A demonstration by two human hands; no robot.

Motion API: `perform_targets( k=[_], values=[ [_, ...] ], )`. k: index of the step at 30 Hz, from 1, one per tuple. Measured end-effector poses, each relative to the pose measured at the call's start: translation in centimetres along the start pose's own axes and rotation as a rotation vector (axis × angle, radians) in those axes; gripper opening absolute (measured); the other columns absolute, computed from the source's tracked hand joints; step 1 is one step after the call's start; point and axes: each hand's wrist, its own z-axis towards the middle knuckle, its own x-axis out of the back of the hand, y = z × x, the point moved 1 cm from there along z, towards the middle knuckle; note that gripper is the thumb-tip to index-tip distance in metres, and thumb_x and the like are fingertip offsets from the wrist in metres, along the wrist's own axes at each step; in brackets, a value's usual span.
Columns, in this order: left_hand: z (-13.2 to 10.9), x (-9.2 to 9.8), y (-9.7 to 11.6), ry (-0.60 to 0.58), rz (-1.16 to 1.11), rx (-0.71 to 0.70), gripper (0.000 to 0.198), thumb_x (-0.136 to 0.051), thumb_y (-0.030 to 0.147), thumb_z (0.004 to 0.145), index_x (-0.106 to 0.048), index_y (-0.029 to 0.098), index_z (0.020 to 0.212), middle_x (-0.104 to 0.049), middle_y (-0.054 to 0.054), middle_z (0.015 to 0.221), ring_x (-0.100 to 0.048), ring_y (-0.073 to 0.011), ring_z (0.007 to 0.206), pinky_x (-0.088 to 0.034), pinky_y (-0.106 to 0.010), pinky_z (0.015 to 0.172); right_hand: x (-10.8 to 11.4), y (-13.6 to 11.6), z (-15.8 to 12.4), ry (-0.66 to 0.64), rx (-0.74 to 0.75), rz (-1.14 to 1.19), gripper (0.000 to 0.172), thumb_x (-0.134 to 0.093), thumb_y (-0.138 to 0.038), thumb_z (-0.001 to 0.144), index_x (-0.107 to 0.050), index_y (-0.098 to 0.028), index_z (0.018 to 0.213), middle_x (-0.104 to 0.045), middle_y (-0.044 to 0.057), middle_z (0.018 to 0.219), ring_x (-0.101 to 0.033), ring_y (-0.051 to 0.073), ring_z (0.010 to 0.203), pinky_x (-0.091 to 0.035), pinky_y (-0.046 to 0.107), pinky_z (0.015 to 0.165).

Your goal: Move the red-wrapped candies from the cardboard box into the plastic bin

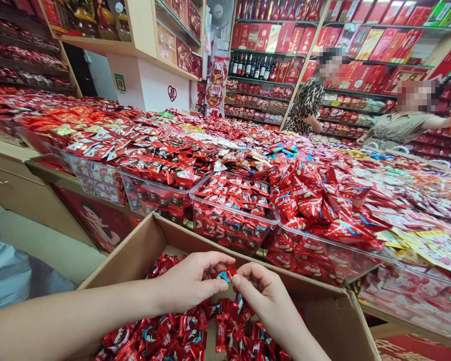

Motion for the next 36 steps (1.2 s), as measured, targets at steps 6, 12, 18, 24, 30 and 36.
perform_targets(
  k=[6,12,18,24,30,36],
  values=[
    [0.8,0.3,0.1,0.008,-0.237,0.073,0.036,-0.052,0.016,0.067,-0.048,0.011,0.102,-0.057,-0.008,0.097,-0.053,-0.0145,0.088,-0.040,-0.026,0.078,0.8,0.2,-0.1,0.040,-0.133,0.103,0.027,-0.047,-0.042,0.075,-0.050,-0.016,0.071,-0.041,-0.005,0.056,-0.032,0.005,0.044,-0.025,0.020,0.042],
    [0.3,0.0,-0.7,-0.051,0.077,0.078,0.026,-0.049,0.023,0.067,-0.055,0.018,0.092,-0.060,-0.001,0.082,-0.054,-0.0134,0.069,-0.039,-0.023,0.062,1.1,0.4,0.3,0.005,-0.162,0.096,0.023,-0.053,-0.039,0.071,-0.051,-0.016,0.073,-0.044,-0.006,0.059,-0.038,0.005,0.045,-0.031,0.019,0.043],
    [-0.5,-1.3,-1.7,-0.102,0.214,0.151,0.023,-0.055,0.030,0.061,-0.058,0.018,0.081,-0.054,0.002,0.063,-0.045,-0.0110,0.054,-0.032,-0.020,0.048,1.6,0.8,0.5,0.047,-0.133,0.070,0.024,-0.052,-0.040,0.073,-0.052,-0.016,0.075,-0.046,-0.006,0.057,-0.041,0.005,0.044,-0.031,0.019,0.041],
    [0.0,-1.3,-2.0,-0.018,0.077,0.165,0.033,-0.057,0.025,0.060,-0.053,0.016,0.092,-0.052,0.001,0.068,-0.046,-0.0111,0.062,-0.035,-0.021,0.055,1.6,0.4,0.1,-0.003,-0.091,0.151,0.024,-0.059,-0.032,0.068,-0.053,-0.018,0.087,-0.056,-0.001,0.076,-0.048,0.009,0.062,-0.040,0.022,0.054],
    [0.7,-1.1,-1.6,-0.050,-0.284,0.124,0.037,-0.053,0.012,0.063,-0.045,0.014,0.099,-0.053,-0.001,0.080,-0.051,-0.0096,0.071,-0.040,-0.021,0.062,1.6,0.3,0.1,0.014,-0.117,0.073,0.022,-0.057,-0.033,0.069,-0.053,-0.017,0.084,-0.052,-0.003,0.065,-0.045,0.008,0.055,-0.038,0.021,0.050],
    [1.1,-0.7,-2.0,-0.012,-0.153,0.126,0.043,-0.056,0.014,0.061,-0.045,0.014,0.102,-0.052,-0.002,0.080,-0.051,-0.0095,0.066,-0.040,-0.022,0.059,1.1,1.7,0.2,-0.219,-0.111,-0.160,0.014,-0.049,-0.029,0.073,-0.053,-0.018,0.080,-0.055,-0.002,0.071,-0.048,0.011,0.063,-0.038,0.024,0.058]
  ],
)
